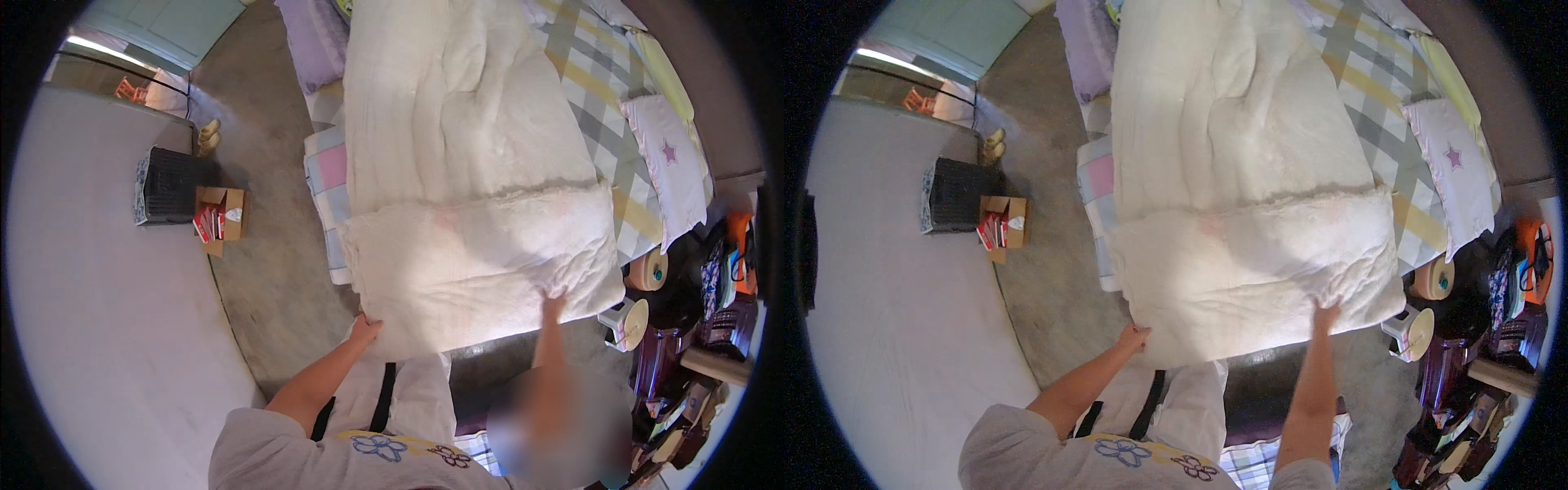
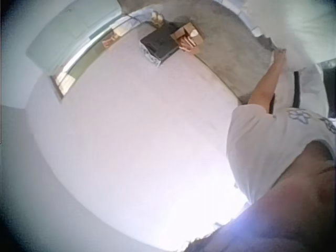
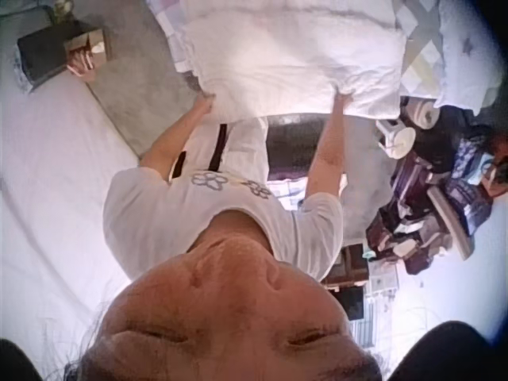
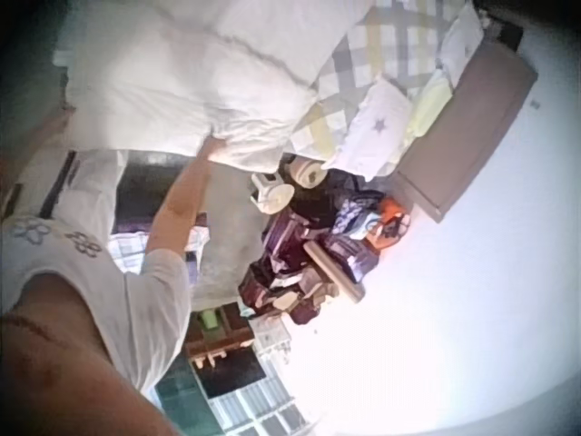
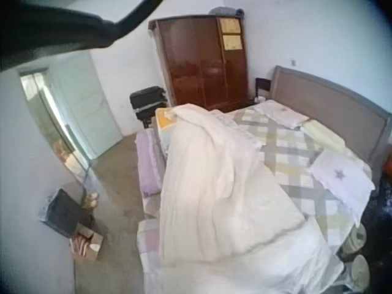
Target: The person folds a colorful patterned blanket, a white quilt, a floral duvet, and a pink cartoon-patterned blanket on a bed. They handle each item individually, unfolding and refolding them into neat stacks.
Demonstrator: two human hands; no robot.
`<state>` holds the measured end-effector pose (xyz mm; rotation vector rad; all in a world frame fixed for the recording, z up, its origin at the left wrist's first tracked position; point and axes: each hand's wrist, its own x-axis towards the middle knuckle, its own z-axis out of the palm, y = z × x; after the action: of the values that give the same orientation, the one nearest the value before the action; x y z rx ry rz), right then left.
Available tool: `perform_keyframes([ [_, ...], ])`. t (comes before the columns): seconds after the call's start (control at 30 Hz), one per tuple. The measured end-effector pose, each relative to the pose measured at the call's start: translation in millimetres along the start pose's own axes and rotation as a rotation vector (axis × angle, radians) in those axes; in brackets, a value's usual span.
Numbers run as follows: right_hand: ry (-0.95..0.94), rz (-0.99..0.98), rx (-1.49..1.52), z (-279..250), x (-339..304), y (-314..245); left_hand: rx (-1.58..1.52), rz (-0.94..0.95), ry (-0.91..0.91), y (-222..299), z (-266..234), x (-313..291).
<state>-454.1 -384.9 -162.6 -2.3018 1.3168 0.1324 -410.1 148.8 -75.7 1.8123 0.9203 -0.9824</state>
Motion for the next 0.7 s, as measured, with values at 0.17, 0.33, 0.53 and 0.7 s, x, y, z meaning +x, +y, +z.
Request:
perform_keyframes([
  [0.17,-0.043,-0.477,0.151,46.1,-205.9,-239.2,-0.196,0.123,-0.142,38.7,-48.8,30.8],
  [0.33,-0.184,-0.537,-0.121,89.0,-327.2,-394.2,-0.330,0.329,-0.510,57.3,-148.3,78.1],
  [0.53,-0.368,-0.198,-0.386,132.3,-304.1,-432.6,-0.435,0.304,-0.333,58.2,-331.2,90.3],
  [0.7,-0.584,-0.080,-0.321,132.3,-225.6,-472.6,-0.283,0.269,-0.196,121.1,-432.0,100.9],
])
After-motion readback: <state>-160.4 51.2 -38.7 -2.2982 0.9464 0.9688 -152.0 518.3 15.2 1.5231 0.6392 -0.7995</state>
